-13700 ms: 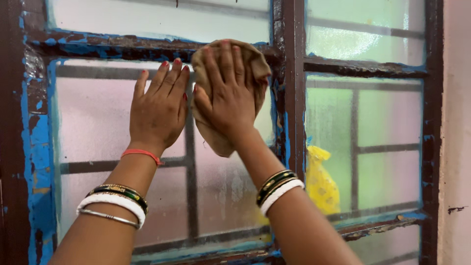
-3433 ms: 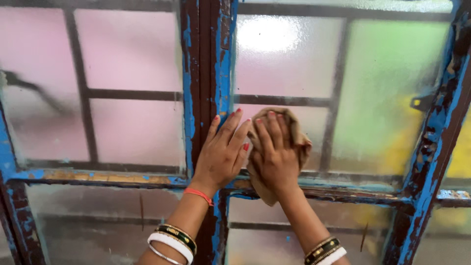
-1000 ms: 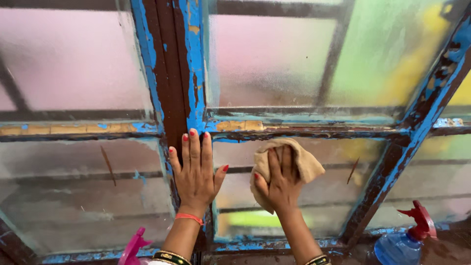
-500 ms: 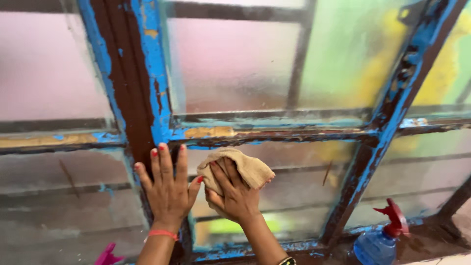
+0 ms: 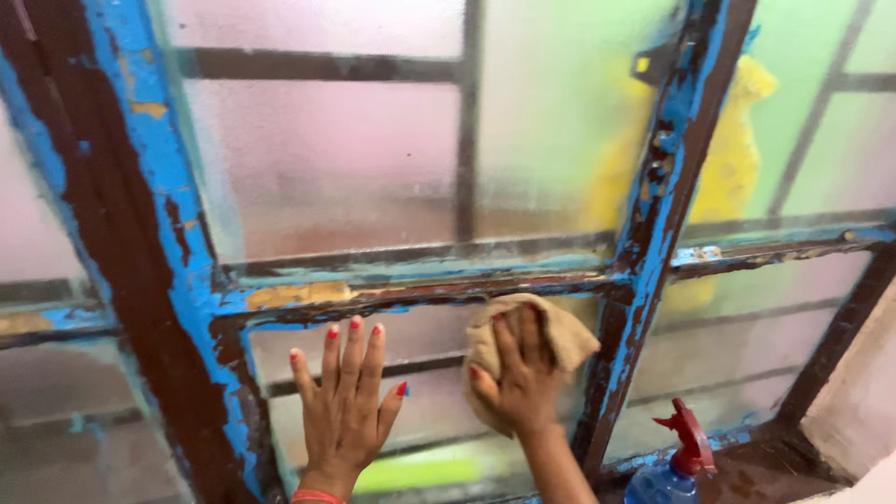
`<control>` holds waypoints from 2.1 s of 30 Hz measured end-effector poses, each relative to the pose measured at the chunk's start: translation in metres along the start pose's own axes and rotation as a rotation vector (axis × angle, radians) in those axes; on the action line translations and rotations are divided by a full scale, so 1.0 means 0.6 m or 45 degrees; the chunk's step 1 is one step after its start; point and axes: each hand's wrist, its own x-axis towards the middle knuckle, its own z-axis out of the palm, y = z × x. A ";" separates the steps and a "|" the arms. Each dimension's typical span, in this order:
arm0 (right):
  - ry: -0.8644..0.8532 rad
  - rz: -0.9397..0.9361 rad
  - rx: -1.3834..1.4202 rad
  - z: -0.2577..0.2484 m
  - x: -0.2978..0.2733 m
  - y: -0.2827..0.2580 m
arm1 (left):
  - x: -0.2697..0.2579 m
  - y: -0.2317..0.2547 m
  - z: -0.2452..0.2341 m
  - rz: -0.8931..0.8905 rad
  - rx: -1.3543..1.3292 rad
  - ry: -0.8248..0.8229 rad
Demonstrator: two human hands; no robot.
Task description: The person wipes several frosted glass panes of a window partition with a cloth, then sprays liquid from a bottle onto the glass and continues wiping the surface.
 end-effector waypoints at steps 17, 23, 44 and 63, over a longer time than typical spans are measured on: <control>-0.038 0.104 0.121 0.029 -0.043 -0.049 | -0.024 -0.008 0.059 -0.031 0.189 0.131; -0.026 0.173 0.096 0.001 -0.035 0.026 | -0.027 -0.010 0.058 -0.024 0.189 0.119; -0.012 0.109 0.168 -0.027 -0.017 -0.053 | -0.021 -0.010 0.008 0.058 0.213 -0.011; -0.034 0.069 0.334 -0.135 0.011 -0.111 | -0.020 0.113 -0.025 0.030 -0.102 -0.155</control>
